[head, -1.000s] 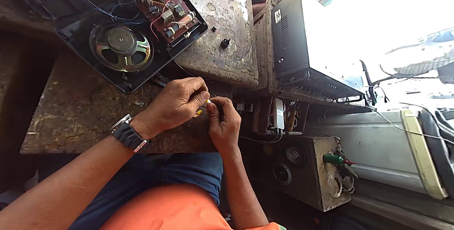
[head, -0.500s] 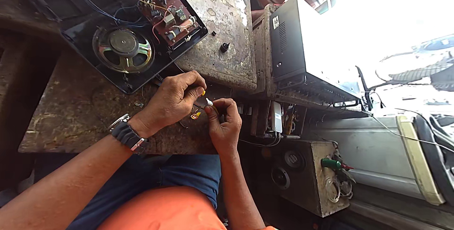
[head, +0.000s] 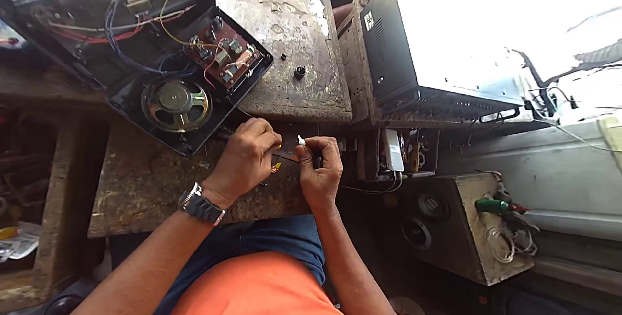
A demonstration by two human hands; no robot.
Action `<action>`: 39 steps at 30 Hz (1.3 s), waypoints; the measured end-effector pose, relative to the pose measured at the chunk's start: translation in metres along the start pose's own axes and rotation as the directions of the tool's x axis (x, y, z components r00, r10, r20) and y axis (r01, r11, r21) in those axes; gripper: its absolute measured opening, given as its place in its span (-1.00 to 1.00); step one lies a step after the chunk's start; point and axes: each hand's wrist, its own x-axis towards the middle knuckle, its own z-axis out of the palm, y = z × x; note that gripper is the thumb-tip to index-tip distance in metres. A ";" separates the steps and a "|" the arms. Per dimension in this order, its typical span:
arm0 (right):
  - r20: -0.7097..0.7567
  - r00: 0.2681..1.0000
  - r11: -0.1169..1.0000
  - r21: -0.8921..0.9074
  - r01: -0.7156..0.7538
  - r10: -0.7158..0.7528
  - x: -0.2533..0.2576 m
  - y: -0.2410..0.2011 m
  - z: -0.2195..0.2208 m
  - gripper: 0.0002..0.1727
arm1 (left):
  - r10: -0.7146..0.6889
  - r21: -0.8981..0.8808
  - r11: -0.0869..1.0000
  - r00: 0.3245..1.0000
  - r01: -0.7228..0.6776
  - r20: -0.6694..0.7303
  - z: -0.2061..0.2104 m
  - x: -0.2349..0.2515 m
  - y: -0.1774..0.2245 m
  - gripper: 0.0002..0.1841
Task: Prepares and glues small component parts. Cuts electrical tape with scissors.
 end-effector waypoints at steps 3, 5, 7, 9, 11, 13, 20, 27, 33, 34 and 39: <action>0.030 0.999 1.000 -0.010 -0.019 0.019 -0.001 0.001 0.001 -0.84 | -0.066 0.088 0.994 0.996 0.062 0.054 0.006 -0.001 -0.003 -0.84; 0.037 0.998 0.999 -0.005 -0.041 0.041 -0.001 0.001 0.001 -0.84 | -0.090 0.097 0.992 0.995 0.086 0.042 0.007 -0.003 -0.004 -0.81; 0.033 0.998 0.999 0.001 -0.051 0.051 -0.001 0.001 0.001 -0.82 | -0.097 0.066 0.993 0.995 0.096 0.021 0.006 -0.006 0.000 -0.76; 0.030 0.999 0.999 0.018 -0.043 0.042 0.000 0.000 0.001 -0.80 | -0.092 0.034 0.995 0.996 0.092 -0.006 -0.002 -0.005 0.012 -0.75; 0.014 0.999 0.999 0.028 -0.041 0.041 -0.001 -0.001 0.002 -0.78 | -0.081 0.024 0.996 0.996 0.081 -0.023 -0.017 0.001 0.024 -0.74; -0.004 0.999 0.998 0.036 -0.051 0.052 -0.002 -0.002 0.002 -0.78 | -0.065 0.070 0.995 0.997 0.067 -0.036 -0.037 0.018 0.034 -0.75; -0.011 0.999 0.996 0.079 -0.032 0.033 -0.002 -0.004 0.003 -0.76 | -0.031 0.314 0.949 0.989 -0.016 0.144 -0.085 0.125 0.019 -0.79; 0.015 1.000 0.989 0.149 0.023 -0.025 -0.003 -0.004 -0.001 -0.77 | -0.229 0.483 0.875 0.908 0.034 0.352 -0.033 0.178 0.004 -0.52; -0.006 0.999 0.978 0.205 0.042 -0.042 -0.004 -0.003 -0.004 -0.76 | -0.323 0.573 0.813 0.897 0.098 0.304 0.002 0.178 0.004 -0.67; -0.014 0.999 0.975 0.216 0.042 -0.040 -0.004 -0.004 -0.005 -0.77 | -0.313 0.566 0.818 0.907 0.106 0.282 0.004 0.175 0.005 -0.72; -0.051 0.999 0.942 0.335 0.001 0.017 -0.005 -0.006 -0.018 -0.77 | -0.156 0.321 0.942 0.977 0.103 0.145 -0.009 0.119 0.036 -0.74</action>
